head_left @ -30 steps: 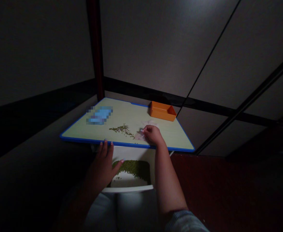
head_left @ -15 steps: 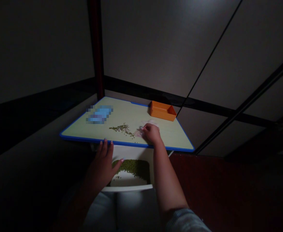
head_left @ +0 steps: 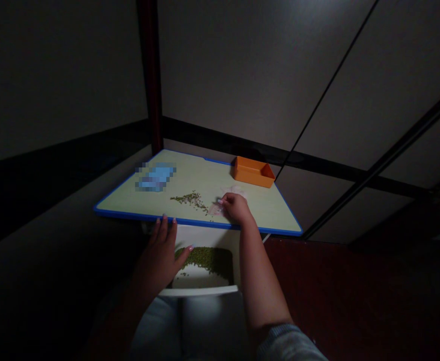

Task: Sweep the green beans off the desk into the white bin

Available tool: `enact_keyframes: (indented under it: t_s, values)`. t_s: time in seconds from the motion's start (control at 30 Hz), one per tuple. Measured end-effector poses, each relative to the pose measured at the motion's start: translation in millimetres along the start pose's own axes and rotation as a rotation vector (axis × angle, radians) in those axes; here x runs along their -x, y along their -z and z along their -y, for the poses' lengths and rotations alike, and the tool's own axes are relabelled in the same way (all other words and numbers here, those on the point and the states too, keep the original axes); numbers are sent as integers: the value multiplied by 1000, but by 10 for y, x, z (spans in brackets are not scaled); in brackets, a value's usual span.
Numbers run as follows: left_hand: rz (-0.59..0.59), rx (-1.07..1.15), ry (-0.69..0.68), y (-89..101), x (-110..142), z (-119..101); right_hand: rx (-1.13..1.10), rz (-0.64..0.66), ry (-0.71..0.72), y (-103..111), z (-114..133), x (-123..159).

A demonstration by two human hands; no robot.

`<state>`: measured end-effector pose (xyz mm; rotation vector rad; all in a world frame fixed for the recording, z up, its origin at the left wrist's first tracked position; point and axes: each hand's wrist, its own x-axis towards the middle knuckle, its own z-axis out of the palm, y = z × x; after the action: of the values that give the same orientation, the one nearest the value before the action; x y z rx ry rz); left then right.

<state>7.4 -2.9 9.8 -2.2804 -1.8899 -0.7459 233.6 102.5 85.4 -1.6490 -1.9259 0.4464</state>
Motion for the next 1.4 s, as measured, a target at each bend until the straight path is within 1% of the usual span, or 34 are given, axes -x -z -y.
enact_keyframes:
  t_s: [0.4,0.6,0.77,0.93,1.1,1.27,1.4]
  values:
    - [16,-2,13,9,-4,-7,-23,7,42,-89,1,-43]
    - [28,-2,14,27,-1,-13,-76,-49,48,-46,-94,-45]
    - [18,3,12,27,0,-10,-106,-6,26,-21,-154,-18]
    - [12,6,4,14,-7,-3,-72,27,47,-46,-118,-25]
    - [-3,17,3,11,-9,-1,-8,-37,22,-68,-95,-54]
    - [-8,26,6,1,-2,4,-51,-13,43,-93,-99,-55]
    - [-26,33,2,-7,-1,3,-50,-5,64,-126,-36,-58]
